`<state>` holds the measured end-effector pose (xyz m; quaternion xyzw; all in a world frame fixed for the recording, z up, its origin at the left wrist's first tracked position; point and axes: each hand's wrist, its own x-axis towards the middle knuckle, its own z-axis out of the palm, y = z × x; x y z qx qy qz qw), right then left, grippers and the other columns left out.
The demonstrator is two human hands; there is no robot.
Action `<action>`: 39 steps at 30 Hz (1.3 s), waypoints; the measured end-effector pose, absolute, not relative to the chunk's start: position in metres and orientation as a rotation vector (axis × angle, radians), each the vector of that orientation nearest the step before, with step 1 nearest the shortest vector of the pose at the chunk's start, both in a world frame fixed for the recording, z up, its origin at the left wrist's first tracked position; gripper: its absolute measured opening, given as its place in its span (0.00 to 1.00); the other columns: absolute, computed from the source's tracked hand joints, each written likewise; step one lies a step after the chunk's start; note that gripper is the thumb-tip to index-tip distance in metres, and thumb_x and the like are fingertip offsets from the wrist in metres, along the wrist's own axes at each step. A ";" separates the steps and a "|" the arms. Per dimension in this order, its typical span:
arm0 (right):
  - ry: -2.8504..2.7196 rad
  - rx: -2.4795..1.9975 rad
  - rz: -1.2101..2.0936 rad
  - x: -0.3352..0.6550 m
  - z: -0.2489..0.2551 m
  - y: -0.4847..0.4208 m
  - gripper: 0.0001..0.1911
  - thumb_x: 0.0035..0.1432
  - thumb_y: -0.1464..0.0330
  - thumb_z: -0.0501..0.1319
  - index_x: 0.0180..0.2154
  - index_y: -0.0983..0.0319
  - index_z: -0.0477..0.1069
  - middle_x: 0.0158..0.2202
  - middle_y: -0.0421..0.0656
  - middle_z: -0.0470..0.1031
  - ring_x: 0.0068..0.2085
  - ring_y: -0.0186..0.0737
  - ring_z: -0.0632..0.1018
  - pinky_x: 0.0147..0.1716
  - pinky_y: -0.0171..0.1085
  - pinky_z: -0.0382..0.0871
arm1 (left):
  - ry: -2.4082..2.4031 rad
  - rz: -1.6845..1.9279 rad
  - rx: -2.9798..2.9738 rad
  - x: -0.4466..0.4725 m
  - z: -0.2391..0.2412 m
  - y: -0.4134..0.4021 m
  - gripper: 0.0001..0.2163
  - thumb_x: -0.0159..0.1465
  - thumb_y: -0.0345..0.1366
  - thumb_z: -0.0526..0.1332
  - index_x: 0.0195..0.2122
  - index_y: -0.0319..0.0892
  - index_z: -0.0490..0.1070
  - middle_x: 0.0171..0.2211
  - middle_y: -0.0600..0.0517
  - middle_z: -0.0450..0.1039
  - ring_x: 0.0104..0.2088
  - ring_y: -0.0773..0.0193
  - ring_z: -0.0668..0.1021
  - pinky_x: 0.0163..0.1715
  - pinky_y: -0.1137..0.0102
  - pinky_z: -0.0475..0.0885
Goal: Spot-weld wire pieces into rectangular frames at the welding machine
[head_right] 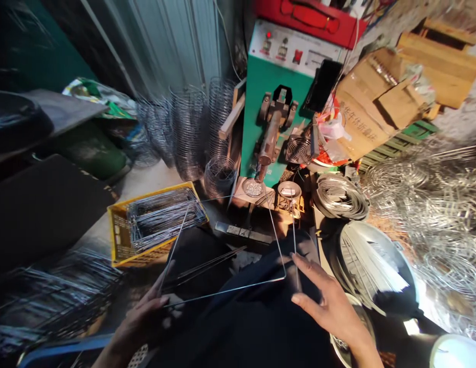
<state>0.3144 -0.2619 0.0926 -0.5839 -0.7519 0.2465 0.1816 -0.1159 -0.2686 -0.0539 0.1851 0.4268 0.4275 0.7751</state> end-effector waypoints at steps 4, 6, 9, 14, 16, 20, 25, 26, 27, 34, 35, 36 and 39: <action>-2.227 -1.650 0.539 0.306 0.091 -0.262 0.37 0.58 0.59 0.66 0.67 0.46 0.58 0.64 0.42 0.65 0.62 0.57 0.70 0.59 0.60 0.68 | 0.874 0.925 0.439 -0.108 -0.054 -0.262 0.47 0.58 0.34 0.70 0.72 0.52 0.42 0.31 0.45 0.81 0.28 0.55 0.83 0.21 0.73 0.75; -2.302 -1.612 0.509 0.297 0.087 -0.261 0.39 0.59 0.60 0.66 0.68 0.48 0.56 0.64 0.43 0.65 0.63 0.57 0.69 0.61 0.60 0.67 | 0.864 0.916 0.449 -0.101 -0.051 -0.257 0.45 0.59 0.33 0.68 0.72 0.52 0.41 0.30 0.45 0.80 0.28 0.56 0.82 0.22 0.73 0.75; -2.399 -1.559 0.516 0.285 0.080 -0.255 0.39 0.60 0.62 0.64 0.69 0.50 0.53 0.66 0.44 0.63 0.65 0.55 0.67 0.64 0.59 0.63 | 0.861 0.911 0.458 -0.091 -0.046 -0.253 0.43 0.61 0.33 0.66 0.72 0.50 0.42 0.29 0.46 0.79 0.28 0.57 0.81 0.22 0.74 0.74; -2.472 -1.533 0.566 0.277 0.066 -0.243 0.39 0.61 0.64 0.63 0.70 0.52 0.51 0.67 0.45 0.60 0.67 0.52 0.63 0.67 0.61 0.55 | 0.849 0.879 0.489 -0.087 -0.043 -0.250 0.42 0.62 0.34 0.65 0.72 0.50 0.42 0.30 0.45 0.79 0.28 0.58 0.80 0.23 0.73 0.73; -2.477 -1.535 0.586 0.277 0.062 -0.240 0.39 0.61 0.64 0.63 0.70 0.52 0.52 0.67 0.45 0.60 0.67 0.51 0.64 0.67 0.60 0.54 | 0.843 0.862 0.516 -0.088 -0.044 -0.249 0.42 0.63 0.35 0.65 0.73 0.50 0.42 0.30 0.45 0.79 0.28 0.58 0.80 0.23 0.73 0.73; -2.469 -1.550 0.625 0.278 0.056 -0.237 0.36 0.61 0.63 0.62 0.69 0.54 0.56 0.66 0.46 0.63 0.66 0.51 0.66 0.68 0.58 0.53 | 0.847 0.865 0.533 -0.090 -0.043 -0.249 0.42 0.62 0.35 0.64 0.73 0.51 0.41 0.29 0.47 0.79 0.26 0.59 0.80 0.23 0.73 0.73; -2.480 -1.553 0.706 0.254 0.051 -0.231 0.33 0.60 0.64 0.63 0.66 0.60 0.62 0.65 0.50 0.65 0.64 0.52 0.68 0.65 0.57 0.59 | 0.819 0.885 0.515 -0.078 -0.034 -0.251 0.41 0.63 0.34 0.63 0.73 0.48 0.42 0.29 0.46 0.79 0.26 0.60 0.79 0.23 0.73 0.72; -2.489 -1.531 0.725 0.244 0.050 -0.229 0.33 0.60 0.64 0.63 0.66 0.60 0.62 0.65 0.50 0.64 0.65 0.51 0.67 0.65 0.56 0.59 | 0.802 0.886 0.507 -0.073 -0.033 -0.251 0.40 0.63 0.34 0.63 0.73 0.47 0.42 0.28 0.46 0.78 0.25 0.60 0.79 0.24 0.73 0.71; -2.501 -1.500 0.751 0.235 0.049 -0.226 0.34 0.60 0.64 0.63 0.66 0.61 0.61 0.66 0.50 0.63 0.65 0.51 0.66 0.65 0.56 0.59 | 0.782 0.886 0.499 -0.069 -0.032 -0.250 0.40 0.64 0.33 0.62 0.73 0.47 0.42 0.28 0.46 0.78 0.25 0.61 0.78 0.24 0.73 0.71; -2.473 -1.368 0.820 0.216 0.050 -0.228 0.37 0.61 0.65 0.65 0.69 0.59 0.56 0.67 0.49 0.61 0.67 0.47 0.65 0.65 0.48 0.62 | 0.696 0.844 0.553 -0.052 -0.033 -0.242 0.43 0.64 0.33 0.61 0.73 0.44 0.33 0.27 0.45 0.78 0.24 0.61 0.78 0.24 0.73 0.71; -2.440 -1.398 0.804 0.221 0.050 -0.231 0.37 0.61 0.67 0.64 0.69 0.58 0.55 0.67 0.49 0.61 0.66 0.47 0.66 0.65 0.48 0.63 | 0.709 0.860 0.548 -0.052 -0.031 -0.242 0.43 0.64 0.33 0.61 0.73 0.44 0.33 0.27 0.45 0.78 0.24 0.61 0.78 0.24 0.73 0.71; -2.410 -1.428 0.795 0.227 0.049 -0.234 0.37 0.61 0.68 0.64 0.69 0.58 0.55 0.67 0.48 0.62 0.65 0.47 0.67 0.64 0.47 0.64 | 0.720 0.876 0.546 -0.052 -0.029 -0.241 0.43 0.64 0.32 0.61 0.73 0.44 0.33 0.27 0.45 0.78 0.24 0.61 0.77 0.24 0.73 0.70; -2.362 -1.472 0.806 0.239 0.044 -0.239 0.38 0.61 0.69 0.64 0.69 0.56 0.54 0.67 0.46 0.62 0.65 0.46 0.68 0.64 0.46 0.65 | 0.731 0.916 0.560 -0.052 -0.022 -0.240 0.42 0.64 0.32 0.61 0.73 0.44 0.33 0.27 0.46 0.78 0.24 0.61 0.77 0.23 0.74 0.70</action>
